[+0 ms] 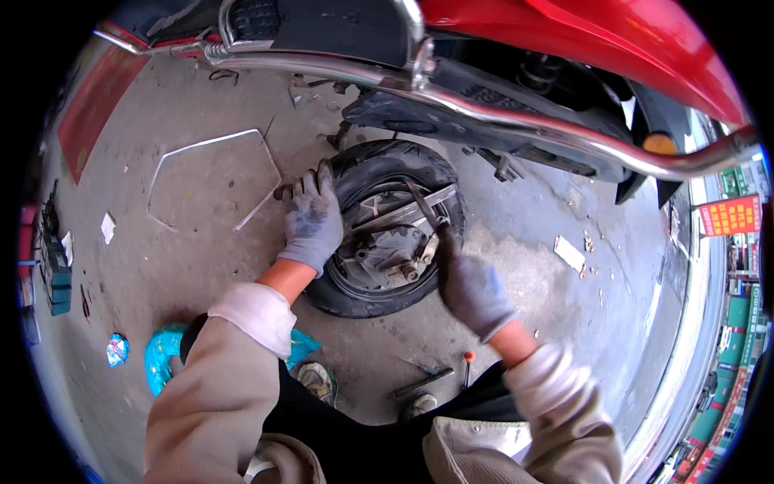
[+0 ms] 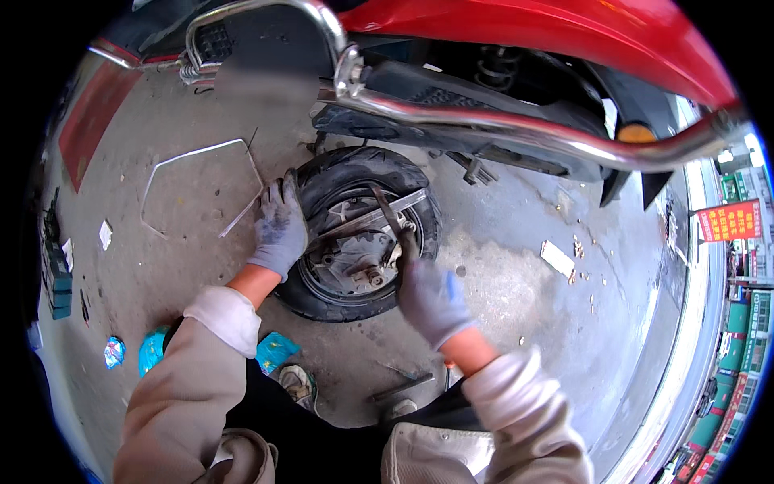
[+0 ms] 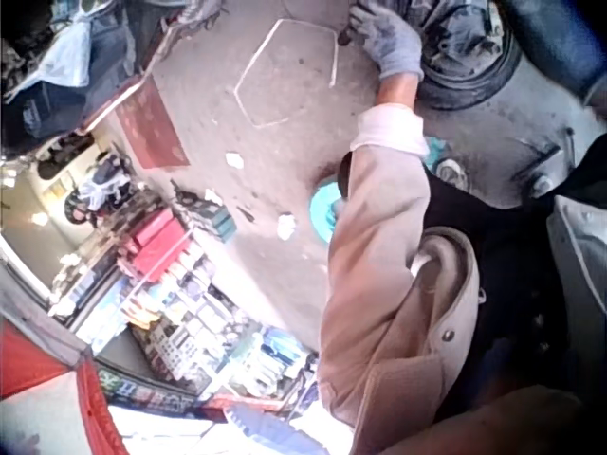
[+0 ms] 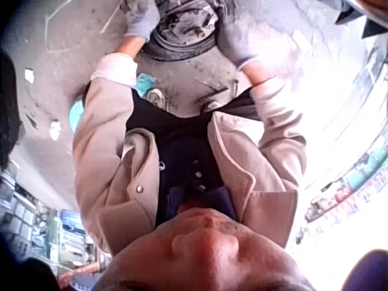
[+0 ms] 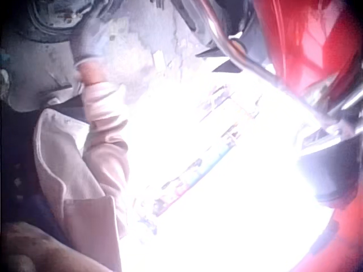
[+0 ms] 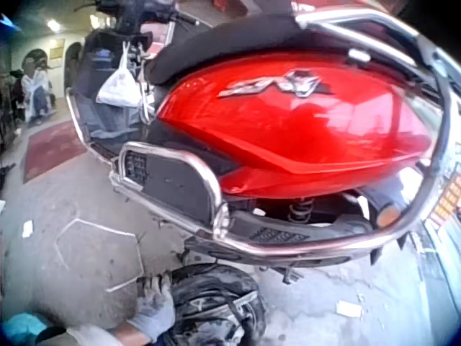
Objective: The person uses a power drill to remove bolts from the rear wheel of a red scooter. They then use tire irons to pry the tire off the rim, separating the rubber from the metal wheel. The person works in a cluttered outdoor repair area.
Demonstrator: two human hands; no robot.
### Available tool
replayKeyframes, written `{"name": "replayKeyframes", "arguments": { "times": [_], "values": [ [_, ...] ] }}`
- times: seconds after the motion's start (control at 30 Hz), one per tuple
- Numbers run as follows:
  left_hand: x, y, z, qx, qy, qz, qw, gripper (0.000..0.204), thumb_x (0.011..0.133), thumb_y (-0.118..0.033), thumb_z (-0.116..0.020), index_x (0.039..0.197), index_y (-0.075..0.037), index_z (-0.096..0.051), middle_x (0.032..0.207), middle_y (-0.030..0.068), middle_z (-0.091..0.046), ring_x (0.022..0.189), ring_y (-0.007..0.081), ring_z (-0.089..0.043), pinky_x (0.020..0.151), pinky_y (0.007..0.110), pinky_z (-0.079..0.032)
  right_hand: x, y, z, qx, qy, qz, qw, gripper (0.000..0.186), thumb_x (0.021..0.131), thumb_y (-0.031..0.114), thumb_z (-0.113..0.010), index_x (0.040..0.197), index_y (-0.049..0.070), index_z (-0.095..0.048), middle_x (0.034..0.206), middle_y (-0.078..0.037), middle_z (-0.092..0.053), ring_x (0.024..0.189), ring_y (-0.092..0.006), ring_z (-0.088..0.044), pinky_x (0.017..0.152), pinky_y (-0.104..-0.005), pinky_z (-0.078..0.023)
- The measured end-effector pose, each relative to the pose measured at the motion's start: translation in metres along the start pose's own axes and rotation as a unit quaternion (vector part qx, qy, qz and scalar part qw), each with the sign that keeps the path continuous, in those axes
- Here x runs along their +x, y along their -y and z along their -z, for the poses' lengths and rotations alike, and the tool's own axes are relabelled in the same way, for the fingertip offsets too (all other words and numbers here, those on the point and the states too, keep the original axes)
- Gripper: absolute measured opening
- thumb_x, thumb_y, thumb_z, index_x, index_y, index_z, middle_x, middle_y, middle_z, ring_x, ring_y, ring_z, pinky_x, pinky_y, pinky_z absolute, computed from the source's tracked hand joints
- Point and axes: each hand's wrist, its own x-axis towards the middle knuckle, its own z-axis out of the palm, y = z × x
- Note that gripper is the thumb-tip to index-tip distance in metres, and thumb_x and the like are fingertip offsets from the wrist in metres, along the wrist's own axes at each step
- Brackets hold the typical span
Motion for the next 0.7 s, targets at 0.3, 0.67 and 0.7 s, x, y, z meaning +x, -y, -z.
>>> {"name": "replayKeyframes", "arguments": {
  "times": [0.3,0.67,0.7],
  "values": [
    [-0.002,-0.019,0.004,0.085,-0.057,-0.022,0.995,0.085,0.074,-0.029,-0.072,0.142,-0.003,-0.029,0.125,0.0186,-0.044,0.114,0.035,-0.046,0.096,0.047,-0.04,-0.032,0.014,-0.141,0.307,-0.203,-0.147,0.918,0.049,0.096,0.027,-0.046,0.138,0.01,-0.027,0.08,-0.03,-0.063,0.071,-0.0491,-0.061,0.061,-0.0575,-0.046],
    [0.005,-0.029,0.003,0.048,-0.019,-0.011,0.999,0.094,0.072,-0.023,-0.075,0.147,-0.008,-0.021,0.14,0.0206,-0.036,0.123,0.0416,-0.042,0.101,0.048,-0.038,-0.043,-0.01,-0.129,0.151,-0.063,-0.194,0.967,0.024,0.092,0.018,-0.046,0.109,0.001,-0.048,0.078,-0.024,-0.064,0.07,-0.0418,-0.064,0.057,-0.0514,-0.049],
    [0.005,-0.028,0.001,0.038,-0.029,-0.018,0.999,0.094,0.071,-0.024,-0.076,0.146,-0.008,-0.022,0.141,0.0204,-0.036,0.122,0.0421,-0.043,0.101,0.048,-0.037,-0.041,-0.002,-0.137,0.154,-0.035,-0.217,0.963,0.026,0.093,0.017,-0.043,0.112,0.0,-0.048,0.083,-0.024,-0.066,0.074,-0.0416,-0.065,0.06,-0.0512,-0.05]
  ]
}}
